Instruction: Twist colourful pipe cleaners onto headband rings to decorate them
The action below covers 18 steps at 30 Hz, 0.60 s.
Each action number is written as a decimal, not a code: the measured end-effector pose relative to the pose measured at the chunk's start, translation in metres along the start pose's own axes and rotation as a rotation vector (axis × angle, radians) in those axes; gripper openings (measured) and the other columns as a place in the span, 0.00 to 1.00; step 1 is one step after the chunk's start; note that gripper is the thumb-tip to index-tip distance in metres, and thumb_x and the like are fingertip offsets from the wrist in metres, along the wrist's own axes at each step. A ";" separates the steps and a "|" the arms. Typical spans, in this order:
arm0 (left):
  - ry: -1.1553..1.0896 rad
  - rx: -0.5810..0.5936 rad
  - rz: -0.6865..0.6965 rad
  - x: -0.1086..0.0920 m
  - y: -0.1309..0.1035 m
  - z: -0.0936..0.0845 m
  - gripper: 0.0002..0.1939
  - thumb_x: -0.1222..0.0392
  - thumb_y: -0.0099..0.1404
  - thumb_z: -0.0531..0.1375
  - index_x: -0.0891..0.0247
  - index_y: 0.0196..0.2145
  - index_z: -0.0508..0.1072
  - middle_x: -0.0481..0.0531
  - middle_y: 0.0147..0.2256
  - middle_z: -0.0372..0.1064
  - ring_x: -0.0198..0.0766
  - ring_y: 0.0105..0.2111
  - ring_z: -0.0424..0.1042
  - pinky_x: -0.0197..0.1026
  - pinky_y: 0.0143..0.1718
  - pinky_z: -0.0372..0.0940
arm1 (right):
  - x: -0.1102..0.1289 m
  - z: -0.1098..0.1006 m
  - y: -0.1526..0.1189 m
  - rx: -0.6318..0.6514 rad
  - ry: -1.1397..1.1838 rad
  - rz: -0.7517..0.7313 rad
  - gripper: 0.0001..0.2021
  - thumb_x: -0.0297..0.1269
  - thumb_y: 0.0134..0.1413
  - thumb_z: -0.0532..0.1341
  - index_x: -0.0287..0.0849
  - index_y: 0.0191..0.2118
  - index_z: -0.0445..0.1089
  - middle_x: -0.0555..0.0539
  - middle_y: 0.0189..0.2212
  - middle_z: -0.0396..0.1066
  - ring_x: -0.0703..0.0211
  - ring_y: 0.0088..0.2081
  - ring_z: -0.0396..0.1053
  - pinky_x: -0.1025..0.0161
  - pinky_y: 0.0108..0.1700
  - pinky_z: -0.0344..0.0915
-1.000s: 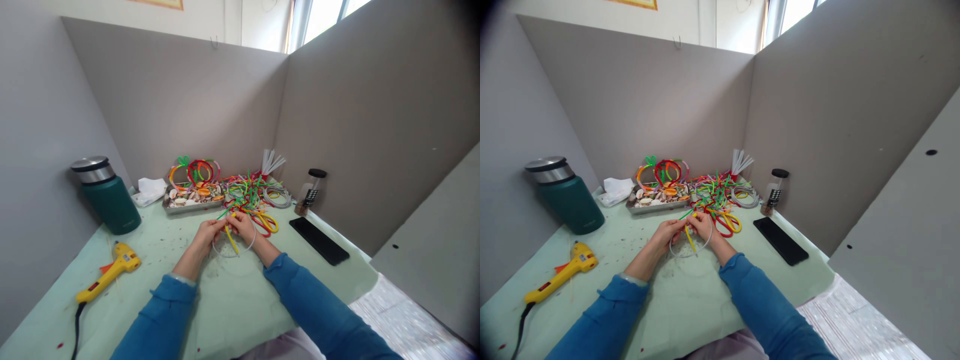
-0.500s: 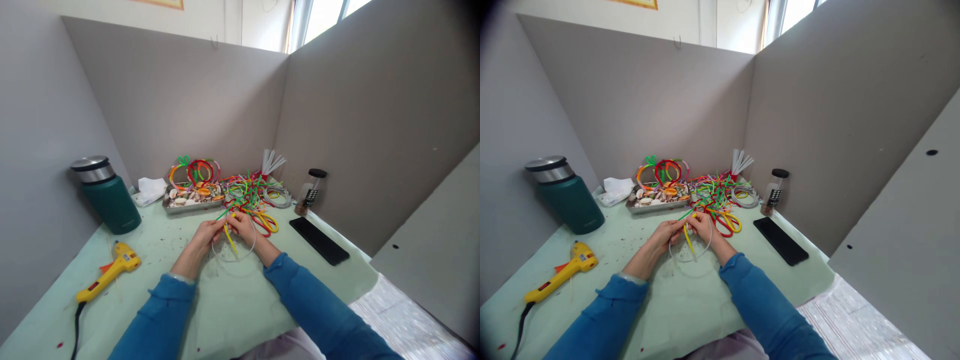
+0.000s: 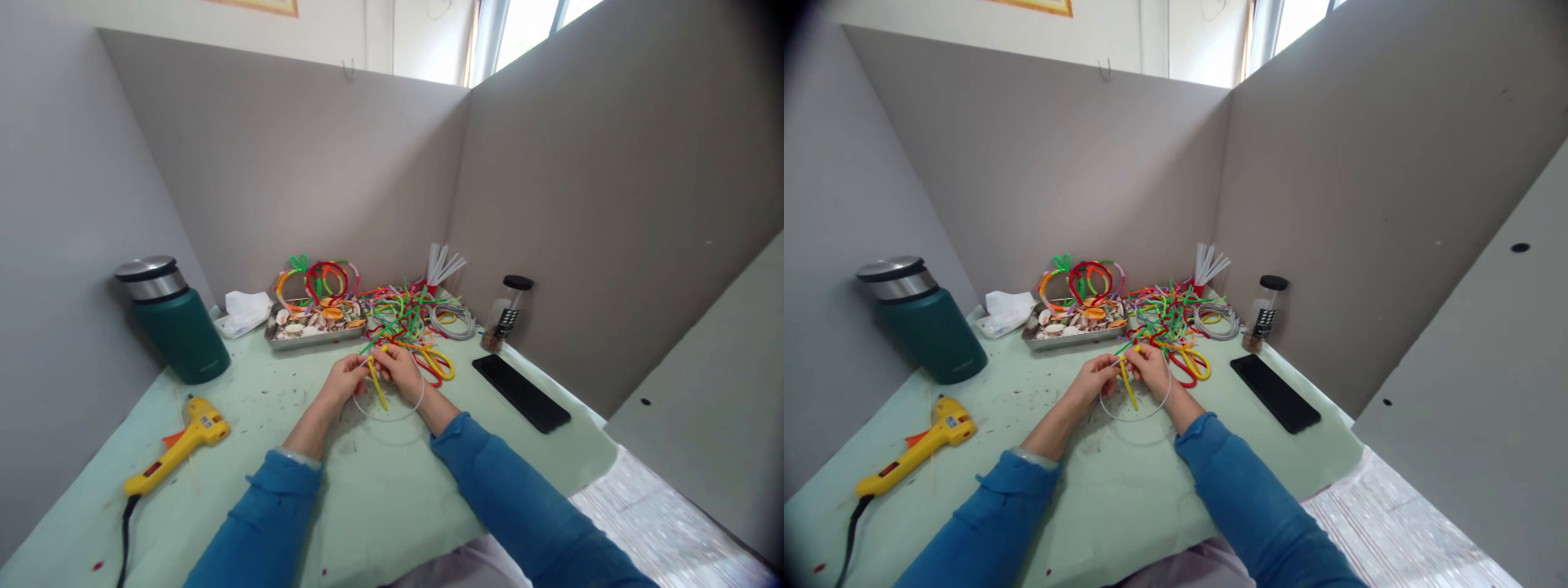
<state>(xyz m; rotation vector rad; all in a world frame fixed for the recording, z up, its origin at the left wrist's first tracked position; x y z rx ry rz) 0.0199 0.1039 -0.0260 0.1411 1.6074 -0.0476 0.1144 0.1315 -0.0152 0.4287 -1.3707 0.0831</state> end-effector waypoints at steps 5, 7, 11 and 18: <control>0.349 -0.125 0.196 -0.011 0.002 -0.011 0.07 0.59 0.53 0.58 0.65 0.30 0.69 0.44 0.21 0.65 0.28 0.17 0.57 0.32 0.19 0.51 | -0.002 0.001 0.000 0.004 0.004 0.001 0.15 0.45 0.47 0.62 0.38 0.23 0.64 0.55 0.17 0.63 0.73 0.14 0.53 0.71 0.17 0.45; 0.508 -0.184 0.243 -0.017 0.000 -0.015 0.07 0.58 0.55 0.57 0.64 0.29 0.71 0.45 0.22 0.66 0.28 0.19 0.59 0.32 0.21 0.51 | -0.002 0.002 0.000 0.013 0.005 0.002 0.15 0.45 0.47 0.62 0.39 0.23 0.63 0.55 0.17 0.63 0.73 0.14 0.53 0.71 0.17 0.45; 0.662 -0.230 0.263 -0.026 -0.005 -0.016 0.07 0.59 0.57 0.57 0.63 0.29 0.73 0.45 0.23 0.68 0.29 0.20 0.60 0.33 0.23 0.52 | -0.001 0.002 0.000 0.017 -0.005 0.004 0.15 0.46 0.47 0.62 0.39 0.22 0.63 0.55 0.16 0.62 0.73 0.14 0.52 0.71 0.16 0.45; 0.739 -0.281 0.285 -0.032 -0.008 -0.016 0.07 0.59 0.57 0.58 0.62 0.30 0.74 0.46 0.25 0.70 0.30 0.21 0.61 0.33 0.25 0.53 | -0.005 0.000 0.001 0.010 0.013 0.031 0.16 0.47 0.45 0.63 0.39 0.22 0.62 0.56 0.15 0.60 0.73 0.14 0.51 0.71 0.16 0.45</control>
Point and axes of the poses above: each hand's wrist, its own y-axis towards the middle knuckle, its own z-axis out of the palm, x = y × z, the point moved 10 cm from there along y, towards the middle knuckle
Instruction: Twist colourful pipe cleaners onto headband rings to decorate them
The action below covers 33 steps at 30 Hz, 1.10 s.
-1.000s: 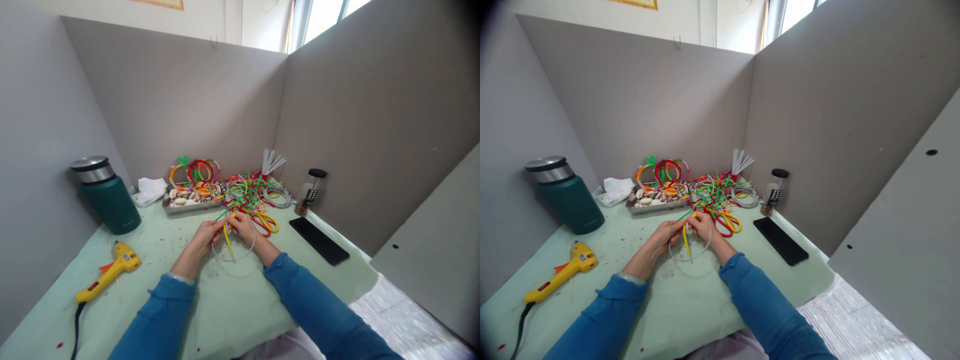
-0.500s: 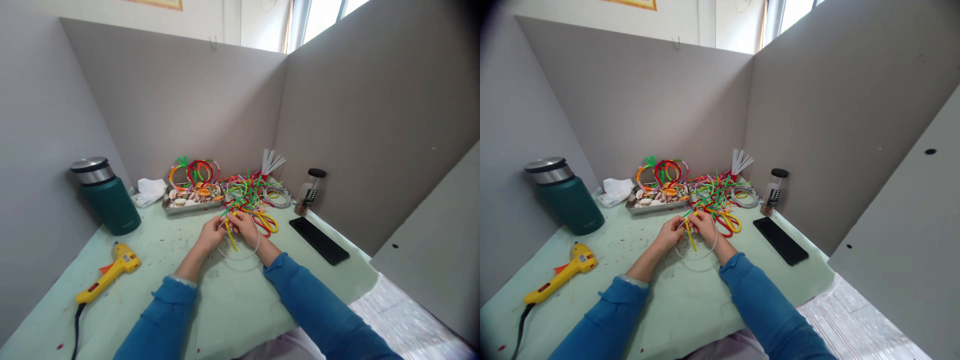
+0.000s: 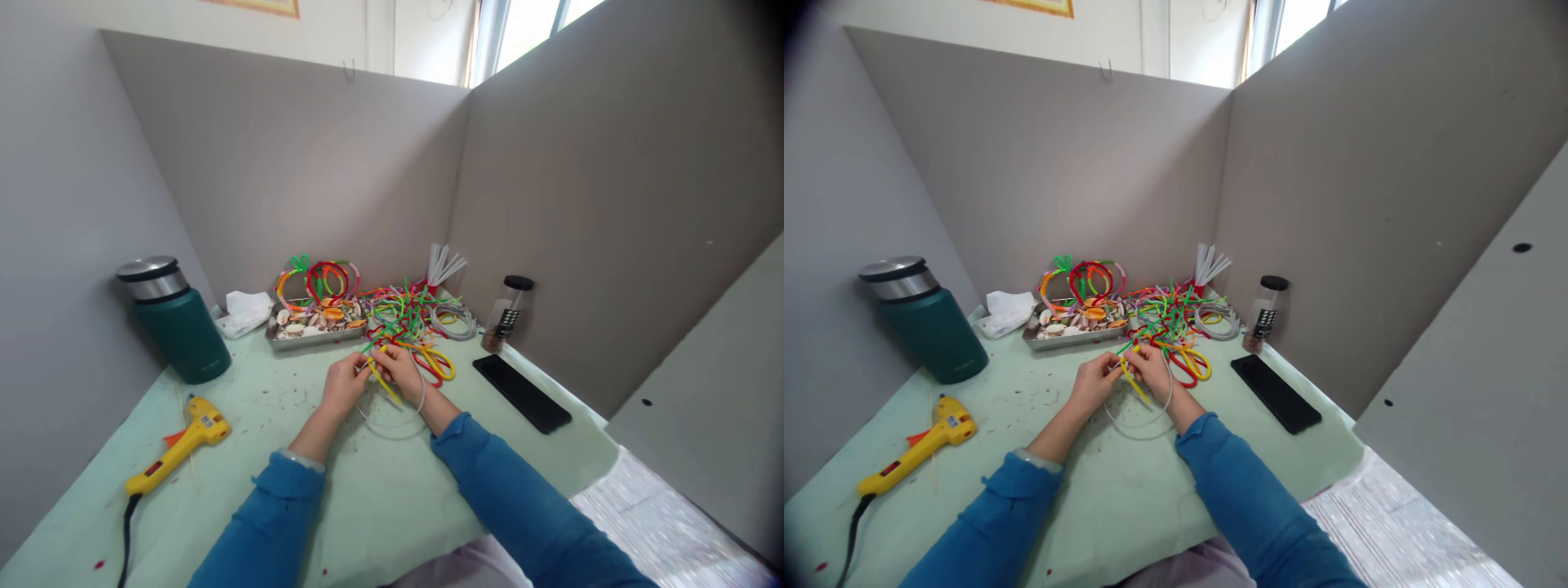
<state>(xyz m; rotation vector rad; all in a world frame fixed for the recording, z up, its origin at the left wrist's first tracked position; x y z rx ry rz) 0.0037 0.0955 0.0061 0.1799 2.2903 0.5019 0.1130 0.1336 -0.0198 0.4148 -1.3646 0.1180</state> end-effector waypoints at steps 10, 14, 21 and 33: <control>-0.142 -0.030 0.021 -0.007 -0.001 -0.006 0.07 0.59 0.57 0.57 0.62 0.26 0.73 0.48 0.22 0.69 0.32 0.21 0.62 0.34 0.26 0.52 | 0.003 0.001 -0.002 -0.011 0.005 0.002 0.17 0.48 0.43 0.64 0.40 0.22 0.62 0.56 0.14 0.58 0.72 0.14 0.51 0.70 0.16 0.44; -0.215 -0.019 -0.024 -0.001 -0.001 -0.004 0.11 0.55 0.58 0.57 0.63 0.22 0.71 0.47 0.19 0.66 0.32 0.20 0.61 0.33 0.24 0.52 | 0.005 0.002 -0.003 -0.003 -0.004 0.019 0.17 0.48 0.43 0.64 0.40 0.22 0.61 0.56 0.14 0.60 0.72 0.14 0.51 0.70 0.16 0.44; -0.448 0.089 -0.216 0.011 -0.003 0.010 0.16 0.50 0.57 0.57 0.64 0.19 0.66 0.43 0.12 0.58 0.28 0.12 0.53 0.33 0.16 0.48 | 0.011 0.005 -0.005 0.018 -0.030 -0.003 0.17 0.48 0.44 0.63 0.40 0.21 0.61 0.56 0.14 0.60 0.72 0.14 0.51 0.70 0.16 0.45; -0.826 0.157 -0.397 0.026 -0.008 0.029 0.19 0.46 0.51 0.62 0.67 0.20 0.67 0.46 0.15 0.64 0.25 0.09 0.52 0.33 0.11 0.45 | 0.010 0.006 -0.004 0.045 -0.064 -0.023 0.17 0.49 0.45 0.63 0.40 0.21 0.62 0.56 0.14 0.60 0.71 0.14 0.51 0.69 0.17 0.45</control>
Point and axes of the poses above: each hand's wrist, its own y-axis towards the middle knuckle, its own z-axis out of the palm, x = y × z, the point moved 10 cm from there along y, towards the middle knuckle
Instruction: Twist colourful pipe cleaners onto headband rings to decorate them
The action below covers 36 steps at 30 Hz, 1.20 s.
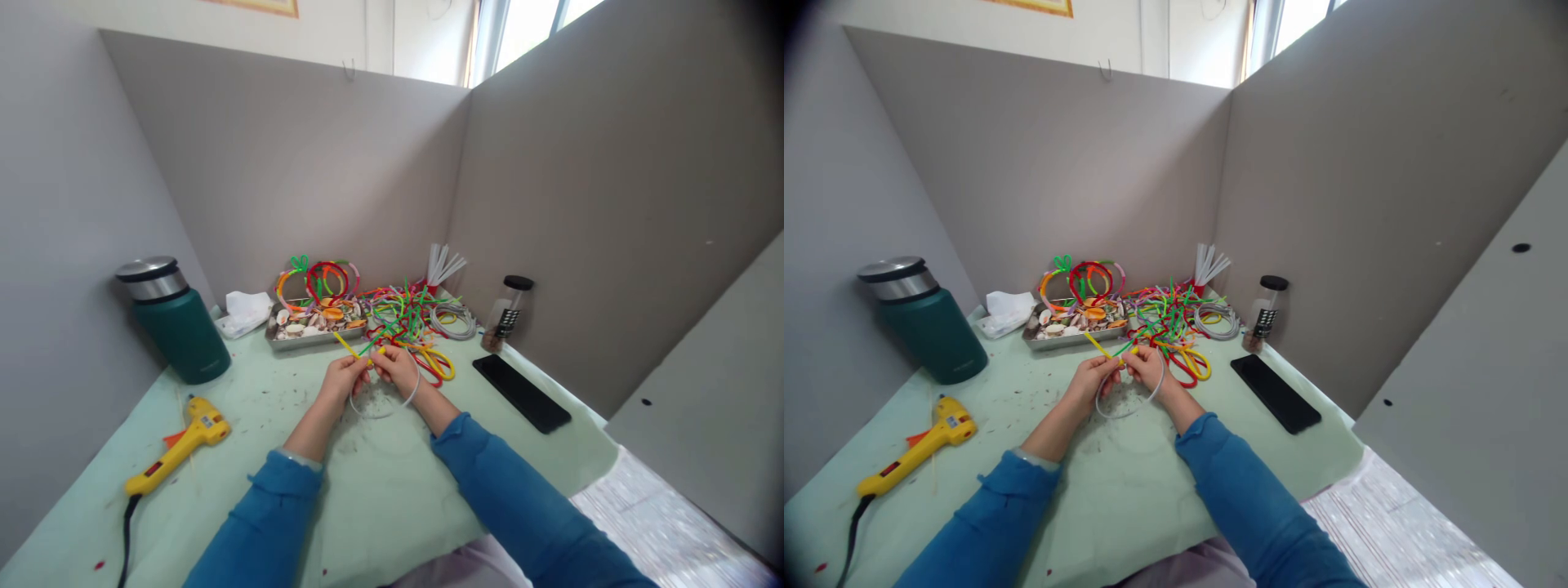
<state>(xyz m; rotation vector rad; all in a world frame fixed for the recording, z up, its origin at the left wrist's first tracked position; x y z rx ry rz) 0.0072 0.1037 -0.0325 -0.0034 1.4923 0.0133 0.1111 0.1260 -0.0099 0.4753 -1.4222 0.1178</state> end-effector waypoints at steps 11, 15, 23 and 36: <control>-0.221 0.129 -0.180 -0.001 -0.010 0.015 0.12 0.56 0.52 0.60 0.69 0.22 0.70 0.46 0.13 0.60 0.25 0.10 0.52 0.33 0.12 0.45 | 0.004 0.004 -0.004 0.018 0.050 0.005 0.16 0.48 0.44 0.63 0.40 0.22 0.63 0.55 0.15 0.61 0.71 0.15 0.51 0.69 0.17 0.45; -0.218 0.118 -0.194 0.001 -0.009 0.014 0.12 0.55 0.53 0.59 0.69 0.22 0.70 0.46 0.14 0.61 0.25 0.10 0.52 0.33 0.12 0.44 | 0.004 0.004 -0.004 0.017 0.029 -0.001 0.16 0.48 0.44 0.63 0.40 0.22 0.64 0.55 0.15 0.61 0.71 0.15 0.51 0.69 0.17 0.45; 0.101 -0.085 -0.022 0.000 0.000 -0.006 0.18 0.46 0.54 0.60 0.66 0.21 0.67 0.47 0.17 0.65 0.25 0.09 0.52 0.33 0.11 0.44 | -0.005 -0.005 0.001 -0.043 -0.011 -0.009 0.16 0.48 0.45 0.63 0.40 0.22 0.63 0.55 0.15 0.61 0.71 0.15 0.52 0.70 0.17 0.46; 0.453 -0.246 0.358 -0.037 -0.006 -0.015 0.10 0.52 0.54 0.61 0.62 0.28 0.71 0.49 0.26 0.71 0.33 0.23 0.68 0.33 0.24 0.61 | -0.010 -0.017 0.005 -0.145 0.037 -0.017 0.16 0.48 0.45 0.63 0.41 0.22 0.62 0.56 0.16 0.61 0.71 0.14 0.52 0.69 0.17 0.46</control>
Point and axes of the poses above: each hand's wrist, its own y-axis towards the middle knuckle, its own z-axis out of the palm, x = y × z, the point moved 10 cm from there along y, towards the middle knuckle
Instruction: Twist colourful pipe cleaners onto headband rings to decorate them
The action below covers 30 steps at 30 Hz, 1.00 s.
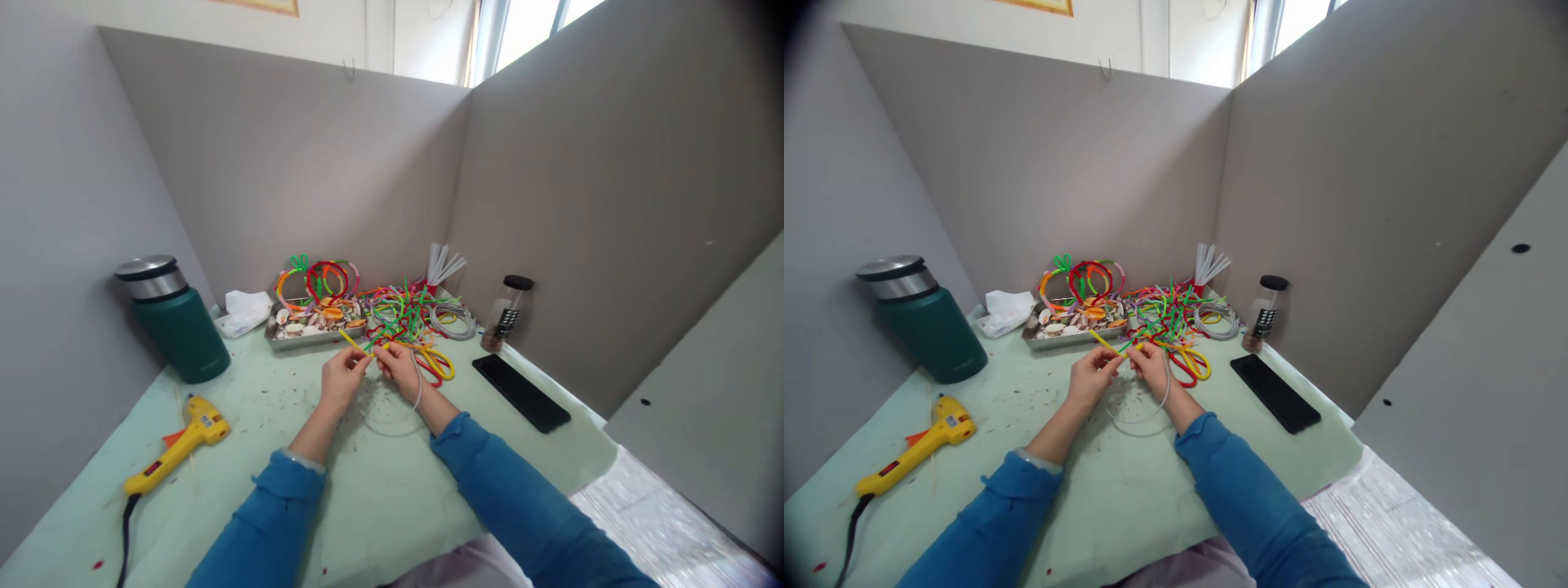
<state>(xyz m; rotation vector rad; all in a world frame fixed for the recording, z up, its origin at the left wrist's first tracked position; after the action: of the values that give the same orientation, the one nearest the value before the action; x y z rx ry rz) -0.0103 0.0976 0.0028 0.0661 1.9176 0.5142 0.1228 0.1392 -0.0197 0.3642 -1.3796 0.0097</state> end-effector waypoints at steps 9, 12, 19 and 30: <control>0.253 -0.013 0.291 -0.032 -0.006 0.001 0.11 0.64 0.57 0.59 0.63 0.38 0.76 0.52 0.33 0.71 0.32 0.27 0.66 0.35 0.31 0.62 | -0.003 0.000 0.001 0.007 0.002 -0.004 0.16 0.48 0.46 0.63 0.40 0.23 0.62 0.56 0.16 0.62 0.72 0.14 0.52 0.70 0.17 0.45; 0.329 -0.012 0.308 -0.031 -0.007 0.004 0.11 0.66 0.58 0.59 0.64 0.39 0.77 0.51 0.30 0.68 0.32 0.27 0.66 0.35 0.31 0.61 | -0.002 0.002 0.000 0.028 0.003 -0.011 0.16 0.48 0.45 0.63 0.40 0.23 0.62 0.56 0.16 0.61 0.72 0.14 0.52 0.70 0.17 0.45; 0.426 -0.026 0.333 -0.036 -0.010 0.004 0.09 0.63 0.61 0.57 0.63 0.34 0.78 0.51 0.28 0.67 0.33 0.28 0.66 0.35 0.32 0.61 | 0.000 0.005 0.000 0.050 0.002 -0.014 0.16 0.47 0.46 0.63 0.40 0.22 0.63 0.56 0.16 0.61 0.71 0.14 0.52 0.69 0.17 0.45; 0.389 -0.036 0.309 -0.034 -0.009 0.002 0.09 0.64 0.59 0.57 0.64 0.37 0.75 0.51 0.32 0.68 0.32 0.26 0.65 0.36 0.32 0.61 | 0.000 0.005 -0.001 0.044 0.000 -0.013 0.16 0.47 0.46 0.63 0.40 0.22 0.62 0.56 0.16 0.61 0.72 0.14 0.52 0.70 0.17 0.45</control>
<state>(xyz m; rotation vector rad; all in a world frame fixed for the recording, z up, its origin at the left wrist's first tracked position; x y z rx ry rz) 0.0070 0.0803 0.0281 0.2581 2.2916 0.8149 0.1185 0.1374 -0.0197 0.4097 -1.3791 0.0290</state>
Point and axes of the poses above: each hand's wrist, its own y-axis towards the middle knuckle, its own z-axis out of the palm, x = y × z, the point moved 10 cm from there along y, towards the middle knuckle
